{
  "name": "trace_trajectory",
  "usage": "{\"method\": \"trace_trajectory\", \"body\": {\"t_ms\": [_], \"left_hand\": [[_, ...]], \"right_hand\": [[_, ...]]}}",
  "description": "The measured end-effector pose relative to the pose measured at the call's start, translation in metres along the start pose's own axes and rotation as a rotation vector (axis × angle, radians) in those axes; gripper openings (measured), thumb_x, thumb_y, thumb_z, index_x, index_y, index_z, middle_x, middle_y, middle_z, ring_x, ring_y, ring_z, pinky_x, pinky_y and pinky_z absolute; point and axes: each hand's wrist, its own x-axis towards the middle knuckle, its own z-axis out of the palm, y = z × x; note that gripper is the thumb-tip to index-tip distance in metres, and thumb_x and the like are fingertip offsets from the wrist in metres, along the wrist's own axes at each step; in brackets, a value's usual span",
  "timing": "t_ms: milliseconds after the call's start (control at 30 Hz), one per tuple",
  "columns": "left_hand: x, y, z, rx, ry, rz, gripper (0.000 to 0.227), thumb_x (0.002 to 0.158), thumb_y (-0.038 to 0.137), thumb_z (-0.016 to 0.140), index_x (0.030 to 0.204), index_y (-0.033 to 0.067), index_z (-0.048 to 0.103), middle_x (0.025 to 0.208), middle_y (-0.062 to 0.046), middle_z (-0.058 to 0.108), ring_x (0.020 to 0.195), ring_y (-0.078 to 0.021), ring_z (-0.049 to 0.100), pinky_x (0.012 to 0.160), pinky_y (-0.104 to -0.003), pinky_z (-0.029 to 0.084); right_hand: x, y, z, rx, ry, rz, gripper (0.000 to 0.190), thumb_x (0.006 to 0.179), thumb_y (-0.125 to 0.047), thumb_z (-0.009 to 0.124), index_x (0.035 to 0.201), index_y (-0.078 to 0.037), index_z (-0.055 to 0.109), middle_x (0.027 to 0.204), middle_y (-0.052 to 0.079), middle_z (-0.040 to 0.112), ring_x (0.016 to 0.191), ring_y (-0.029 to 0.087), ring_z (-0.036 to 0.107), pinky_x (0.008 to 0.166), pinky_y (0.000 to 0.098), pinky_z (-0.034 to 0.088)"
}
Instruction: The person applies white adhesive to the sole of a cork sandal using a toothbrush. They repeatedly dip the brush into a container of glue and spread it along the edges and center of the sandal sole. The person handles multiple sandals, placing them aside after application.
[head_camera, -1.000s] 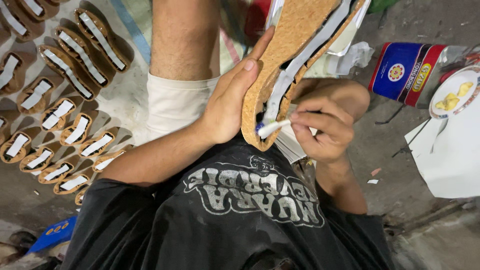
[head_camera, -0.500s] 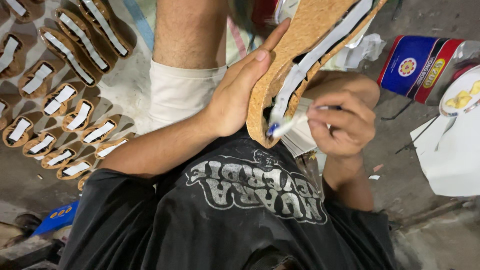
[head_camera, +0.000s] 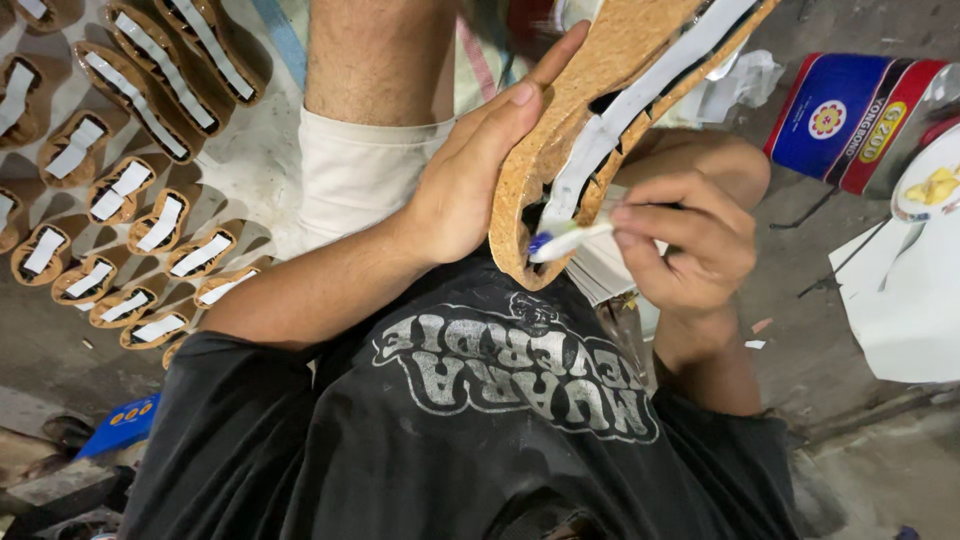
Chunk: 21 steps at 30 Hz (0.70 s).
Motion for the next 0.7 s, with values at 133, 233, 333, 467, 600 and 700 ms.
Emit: {"method": "trace_trajectory", "body": {"t_ms": [133,233,333,467,600,700], "left_hand": [[0.001,0.001,-0.003,-0.023,0.006,0.013,0.060,0.123,0.038,0.030,0.169,0.0020,0.014,0.170,-0.016,0.030,0.154,-0.0207,0.033,0.135,-0.033,0.026],[0.003,0.002,-0.009,-0.099,-0.025,0.023,0.060,0.124,0.038,0.029,0.169,0.0029,0.012,0.168,-0.013,0.028,0.153,-0.0198,0.033,0.131,-0.034,0.026],[0.002,0.005,-0.014,-0.075,-0.051,0.013,0.061,0.124,0.039,0.028,0.170,0.0037,0.011,0.167,-0.014,0.029,0.151,-0.0212,0.035,0.129,-0.034,0.028],[0.000,0.010,-0.014,0.045,-0.078,0.045,0.061,0.125,0.040,0.031,0.170,0.0038,0.012,0.168,-0.013,0.028,0.155,-0.0191,0.031,0.133,-0.031,0.024],[-0.001,0.011,-0.014,0.115,-0.080,0.042,0.063,0.123,0.041,0.031,0.170,0.0037,0.012,0.169,-0.013,0.027,0.156,-0.0199,0.032,0.133,-0.031,0.023],[-0.003,0.011,-0.014,0.016,-0.050,0.060,0.064,0.122,0.041,0.033,0.170,0.0042,0.011,0.169,-0.013,0.026,0.155,-0.0208,0.032,0.132,-0.032,0.024]], "right_hand": [[0.007,-0.001,-0.009,-0.024,-0.113,-0.200,0.014,0.084,-0.004,0.080,0.098,-0.003,0.076,0.090,0.014,0.070,0.073,0.021,0.066,0.063,0.0295,0.046],[0.008,-0.003,-0.020,-0.025,-0.085,-0.178,0.014,0.083,-0.007,0.076,0.096,-0.001,0.075,0.088,0.014,0.069,0.071,0.022,0.066,0.064,0.0317,0.049],[0.002,-0.009,-0.024,-0.002,-0.054,-0.053,0.015,0.086,-0.007,0.075,0.099,-0.001,0.073,0.093,0.015,0.069,0.073,0.021,0.068,0.062,0.0300,0.051],[0.002,-0.020,-0.013,-0.165,-0.100,-0.031,0.007,0.090,0.000,0.078,0.095,-0.001,0.074,0.092,0.012,0.072,0.074,0.018,0.069,0.056,0.0277,0.048],[0.017,-0.025,-0.004,-0.426,0.208,0.030,0.016,0.103,0.011,0.076,0.118,0.005,0.077,0.107,0.017,0.070,0.083,0.018,0.068,0.065,0.0287,0.053],[0.018,-0.032,-0.005,-0.492,0.165,-0.085,0.016,0.096,0.011,0.084,0.099,0.001,0.072,0.100,0.015,0.067,0.086,0.026,0.067,0.067,0.0344,0.051]]}}
